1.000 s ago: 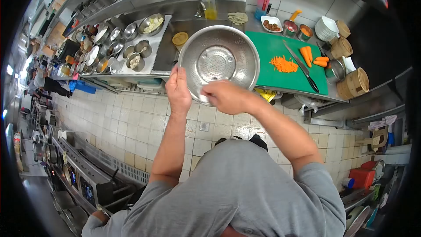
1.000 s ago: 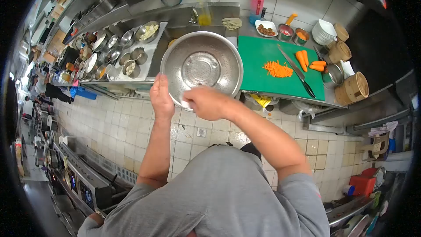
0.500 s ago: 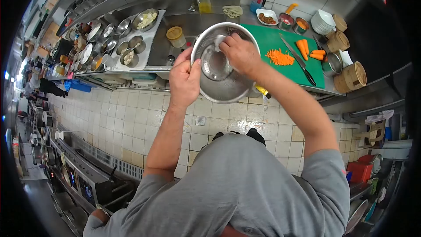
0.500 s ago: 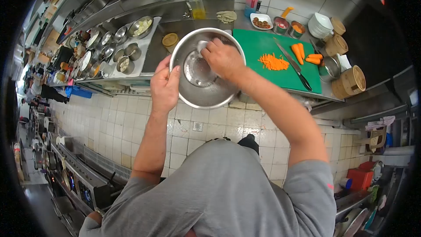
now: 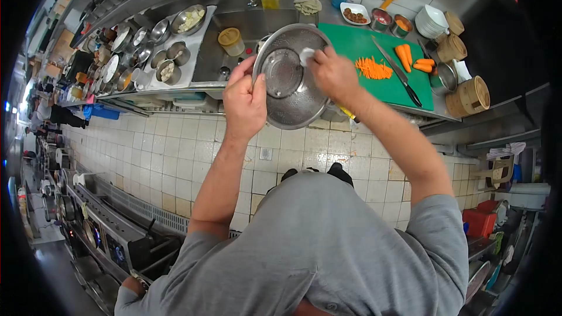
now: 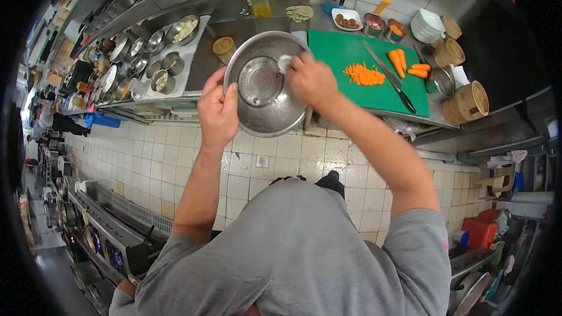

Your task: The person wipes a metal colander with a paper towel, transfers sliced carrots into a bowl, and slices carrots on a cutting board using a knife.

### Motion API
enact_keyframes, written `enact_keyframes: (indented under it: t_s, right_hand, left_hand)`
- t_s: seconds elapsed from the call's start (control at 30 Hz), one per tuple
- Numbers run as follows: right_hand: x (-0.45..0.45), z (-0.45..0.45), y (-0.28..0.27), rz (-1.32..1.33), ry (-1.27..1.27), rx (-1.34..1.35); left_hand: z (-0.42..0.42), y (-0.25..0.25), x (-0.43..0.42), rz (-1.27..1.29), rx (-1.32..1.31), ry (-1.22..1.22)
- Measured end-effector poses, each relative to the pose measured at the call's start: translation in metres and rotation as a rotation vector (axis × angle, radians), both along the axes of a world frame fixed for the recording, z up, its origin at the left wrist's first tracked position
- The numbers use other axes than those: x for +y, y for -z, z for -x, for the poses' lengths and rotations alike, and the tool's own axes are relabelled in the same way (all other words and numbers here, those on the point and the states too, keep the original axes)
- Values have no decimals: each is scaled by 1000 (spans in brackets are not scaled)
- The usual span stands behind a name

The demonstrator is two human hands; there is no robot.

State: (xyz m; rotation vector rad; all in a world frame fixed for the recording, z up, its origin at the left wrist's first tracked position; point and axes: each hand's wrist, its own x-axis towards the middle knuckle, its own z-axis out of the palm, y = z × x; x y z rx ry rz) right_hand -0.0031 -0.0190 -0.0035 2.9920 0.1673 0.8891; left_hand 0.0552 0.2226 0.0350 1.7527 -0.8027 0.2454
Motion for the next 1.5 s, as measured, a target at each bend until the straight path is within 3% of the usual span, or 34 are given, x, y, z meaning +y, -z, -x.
enact_keyframes:
  t_s: [0.1,0.17,0.2,0.27,0.43,0.5,0.57,0.63,0.8,0.87,0.9,0.97,1.03,1.1,1.2,1.3,1.37,1.43,1.5]
  right_hand:
    - [41,28,38,-268,160,215]
    - [79,40,40,-630,95,324]
    - [92,40,38,-639,98,323]
    - [108,43,30,-1396,-9,437]
    - [93,77,28,-1249,-47,314]
    - [55,91,42,-549,-31,193]
    - [1,79,58,-349,149,78]
    - [-50,64,46,-327,147,-119]
    - [-56,44,-32,-705,60,-280]
    - [-22,42,-57,-650,-136,-182]
    - [-6,34,-50,-480,-203,-154]
    - [40,25,-42,-324,-314,-123]
    - [54,23,-34,-361,-265,-44]
    - [39,11,-12,-388,-171,-180]
    - [-9,16,19,-336,94,-178]
    - [-46,44,36,-435,168,31]
    - [-46,62,18,-812,325,38]
    - [-31,67,0,-939,291,-93]
    - [-10,67,-19,-1068,269,-240]
  left_hand:
    - [3,13,-5,52,-116,-52]
    - [5,27,-5,14,-138,-74]
    - [5,32,-6,-18,-173,-83]
    - [6,39,-8,29,-140,-76]
    - [14,31,-5,54,-77,-69]
    - [11,26,-1,59,-86,-117]
    - [8,21,4,48,-1,-83]
    - [8,20,8,33,79,-43]
    - [11,24,10,50,333,77]
    - [14,26,0,99,440,95]
    - [16,26,-4,99,440,100]
    - [19,23,-10,-60,287,179]
    - [20,23,-13,-110,266,190]
    - [17,28,-8,-95,223,197]
    - [24,29,-1,-41,272,118]
    - [21,39,4,5,234,38]
    - [17,42,5,152,412,-34]
    - [5,61,10,250,434,44]
    - [0,68,10,501,737,199]
